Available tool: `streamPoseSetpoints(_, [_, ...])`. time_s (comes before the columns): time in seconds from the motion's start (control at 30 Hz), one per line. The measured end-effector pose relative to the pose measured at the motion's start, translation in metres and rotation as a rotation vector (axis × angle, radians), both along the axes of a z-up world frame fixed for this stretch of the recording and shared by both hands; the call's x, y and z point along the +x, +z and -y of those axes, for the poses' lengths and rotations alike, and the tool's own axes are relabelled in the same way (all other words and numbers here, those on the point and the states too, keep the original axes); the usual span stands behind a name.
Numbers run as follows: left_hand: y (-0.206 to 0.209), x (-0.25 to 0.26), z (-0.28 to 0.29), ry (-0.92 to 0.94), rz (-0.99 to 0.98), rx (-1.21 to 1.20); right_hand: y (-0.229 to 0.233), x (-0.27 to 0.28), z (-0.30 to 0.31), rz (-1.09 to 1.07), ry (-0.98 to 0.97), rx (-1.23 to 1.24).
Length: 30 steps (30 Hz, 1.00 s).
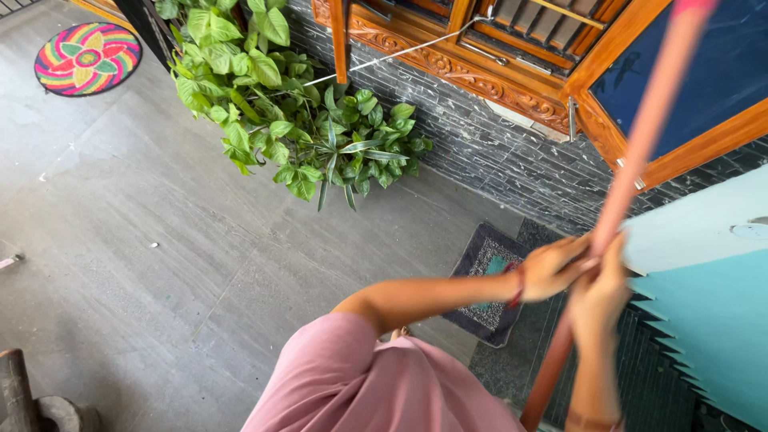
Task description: The person uses a broom to brush dust and debris off a wooden window frame and its metal grates, opening and closing the window panes to reach different sections.
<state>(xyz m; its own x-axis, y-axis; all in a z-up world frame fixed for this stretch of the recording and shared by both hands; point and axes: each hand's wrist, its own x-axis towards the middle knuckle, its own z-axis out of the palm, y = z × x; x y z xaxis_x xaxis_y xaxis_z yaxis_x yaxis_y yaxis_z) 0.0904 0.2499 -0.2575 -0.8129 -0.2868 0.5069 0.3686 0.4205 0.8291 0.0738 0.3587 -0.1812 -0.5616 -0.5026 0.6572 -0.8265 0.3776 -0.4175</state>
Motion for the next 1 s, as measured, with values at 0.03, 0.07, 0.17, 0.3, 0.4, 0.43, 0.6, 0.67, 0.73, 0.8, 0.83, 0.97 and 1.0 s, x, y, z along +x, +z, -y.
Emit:
streamPoseSetpoints(0.03, [0.008,-0.022,0.003,-0.01,-0.045,0.025,0.015,-0.013,0.008,0.005,-0.066,-0.001])
streamPoseSetpoints(0.07, [0.019,-0.05,0.006,0.042,-0.165,0.03,0.027,-0.026,0.02,0.035,-0.115,0.021])
streamPoseSetpoints(0.17, [0.021,-0.09,0.031,-0.058,-0.156,0.254,0.04,-0.057,0.042,0.122,-0.156,0.139])
streamPoseSetpoints(0.3, [-0.012,-0.068,0.013,0.117,0.139,0.102,0.009,-0.05,0.027,0.185,-0.105,0.405])
streamPoseSetpoints(0.4, [-0.037,0.008,-0.027,0.098,0.103,0.069,-0.019,-0.016,-0.015,0.065,-0.071,0.569])
streamPoseSetpoints(0.43, [-0.035,0.031,-0.04,0.054,0.186,0.083,-0.023,-0.003,-0.028,0.054,-0.062,0.572])
streamPoseSetpoints(0.6, [0.018,0.069,-0.053,-0.071,-0.02,0.063,0.02,0.036,-0.056,0.045,-0.114,0.359])
streamPoseSetpoints(0.67, [0.042,0.058,-0.043,-0.092,-0.093,0.045,0.048,0.039,-0.048,0.01,-0.159,0.291])
streamPoseSetpoints(0.73, [0.064,0.043,-0.03,-0.092,-0.189,0.024,0.072,0.034,-0.033,-0.078,-0.103,0.145])
streamPoseSetpoints(0.8, [0.083,0.021,-0.018,-0.086,-0.24,0.031,0.091,0.022,-0.017,-0.115,-0.104,0.052])
streamPoseSetpoints(0.83, [0.091,0.007,-0.012,-0.082,-0.264,0.034,0.098,0.014,-0.01,-0.133,-0.102,0.007])
streamPoseSetpoints(0.97, [0.118,-0.053,0.023,-0.044,-0.312,-0.037,0.114,-0.027,0.02,-0.093,-0.04,-0.122])
streamPoseSetpoints(1.0, [0.123,-0.066,0.03,-0.03,-0.316,-0.024,0.116,-0.038,0.03,-0.062,0.003,-0.157])
